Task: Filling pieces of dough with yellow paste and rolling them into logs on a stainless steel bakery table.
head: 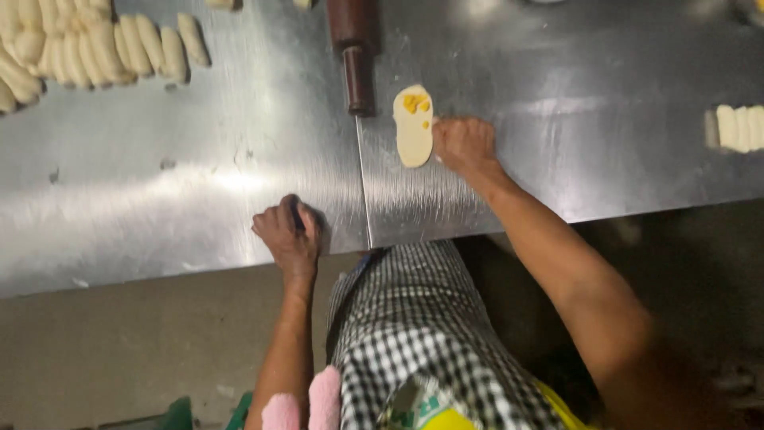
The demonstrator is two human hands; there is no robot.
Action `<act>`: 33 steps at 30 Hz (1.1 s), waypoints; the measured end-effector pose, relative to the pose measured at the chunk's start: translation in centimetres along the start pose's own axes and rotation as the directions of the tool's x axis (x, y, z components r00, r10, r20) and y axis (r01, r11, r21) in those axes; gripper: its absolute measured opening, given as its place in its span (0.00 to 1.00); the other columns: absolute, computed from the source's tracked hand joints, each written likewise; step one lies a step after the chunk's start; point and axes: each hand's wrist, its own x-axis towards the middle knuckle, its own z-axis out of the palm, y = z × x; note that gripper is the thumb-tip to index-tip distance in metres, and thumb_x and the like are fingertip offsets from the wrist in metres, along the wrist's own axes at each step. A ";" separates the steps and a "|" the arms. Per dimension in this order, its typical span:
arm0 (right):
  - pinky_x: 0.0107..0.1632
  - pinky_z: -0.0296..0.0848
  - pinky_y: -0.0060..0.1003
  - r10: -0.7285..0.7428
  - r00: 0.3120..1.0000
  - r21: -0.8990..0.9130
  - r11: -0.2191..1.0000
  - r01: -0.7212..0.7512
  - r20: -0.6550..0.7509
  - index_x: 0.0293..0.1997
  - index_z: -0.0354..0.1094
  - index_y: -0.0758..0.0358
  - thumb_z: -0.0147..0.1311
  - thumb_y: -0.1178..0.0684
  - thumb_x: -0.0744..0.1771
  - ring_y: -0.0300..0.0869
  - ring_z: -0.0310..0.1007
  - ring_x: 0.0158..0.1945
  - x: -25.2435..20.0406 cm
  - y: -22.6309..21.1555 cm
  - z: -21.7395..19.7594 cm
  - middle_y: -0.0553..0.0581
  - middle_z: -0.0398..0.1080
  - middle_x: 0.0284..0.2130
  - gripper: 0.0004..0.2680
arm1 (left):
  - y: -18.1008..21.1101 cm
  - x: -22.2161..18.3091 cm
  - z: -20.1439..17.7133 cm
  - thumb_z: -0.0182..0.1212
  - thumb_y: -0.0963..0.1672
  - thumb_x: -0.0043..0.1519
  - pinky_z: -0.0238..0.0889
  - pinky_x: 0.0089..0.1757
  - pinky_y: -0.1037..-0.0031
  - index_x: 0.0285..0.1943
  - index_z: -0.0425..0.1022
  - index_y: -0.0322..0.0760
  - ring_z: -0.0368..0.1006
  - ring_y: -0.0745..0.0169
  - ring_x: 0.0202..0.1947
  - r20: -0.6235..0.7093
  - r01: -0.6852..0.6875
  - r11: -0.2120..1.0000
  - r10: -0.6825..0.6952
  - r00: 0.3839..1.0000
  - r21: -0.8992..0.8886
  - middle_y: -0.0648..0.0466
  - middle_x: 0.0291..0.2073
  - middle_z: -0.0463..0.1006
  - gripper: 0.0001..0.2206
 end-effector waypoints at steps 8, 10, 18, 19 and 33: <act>0.65 0.54 0.57 0.125 0.987 -0.027 0.992 -0.123 0.104 0.55 0.64 0.70 0.40 0.41 0.73 0.58 0.60 0.61 -5.5 -4.0 -2.9 0.69 0.64 0.55 0.18 | 0.3 -0.6 -0.7 0.61 0.43 0.68 0.54 0.49 0.58 0.54 0.75 0.35 0.60 0.50 0.44 0.011 -0.001 1.000 0.001 1.000 0.020 0.49 0.38 0.66 0.09; 0.70 0.47 0.62 0.117 0.989 -0.011 0.993 -0.117 0.093 0.67 0.56 0.77 0.38 0.37 0.72 0.62 0.54 0.68 -9.0 -4.8 -3.3 0.74 0.58 0.64 0.26 | 0.5 0.2 -0.5 0.60 0.43 0.69 0.55 0.50 0.58 0.55 0.74 0.35 0.60 0.50 0.45 -0.029 -0.002 1.000 0.002 1.000 0.010 0.49 0.40 0.67 0.09; 0.74 0.23 0.66 -0.083 0.975 0.117 0.991 0.060 0.204 0.76 0.31 0.81 0.25 0.32 0.73 0.67 0.23 0.79 -21.2 -3.9 -0.6 0.79 0.27 0.75 0.33 | 0.2 -0.4 -0.4 0.61 0.44 0.68 0.54 0.48 0.60 0.54 0.76 0.36 0.60 0.52 0.42 0.014 0.019 0.999 -0.019 1.000 0.037 0.51 0.35 0.65 0.09; 0.74 0.23 0.66 -0.082 0.977 0.122 0.991 0.058 0.199 0.76 0.31 0.81 0.25 0.32 0.73 0.67 0.23 0.79 -17.2 -2.8 -0.1 0.79 0.27 0.75 0.33 | 0.3 -0.3 -0.3 0.61 0.44 0.68 0.54 0.48 0.60 0.54 0.76 0.36 0.60 0.52 0.42 0.013 0.012 0.999 -0.013 1.000 0.040 0.51 0.35 0.65 0.09; 0.66 0.46 0.68 -0.117 0.979 0.004 0.993 0.118 0.165 0.68 0.53 0.78 0.50 0.40 0.68 0.68 0.52 0.65 -12.6 -1.2 -2.2 0.78 0.55 0.60 0.28 | -2.0 -1.9 1.1 0.57 0.42 0.68 0.54 0.59 0.54 0.56 0.75 0.38 0.68 0.51 0.43 -0.004 -0.045 0.997 0.045 0.999 0.061 0.50 0.37 0.71 0.09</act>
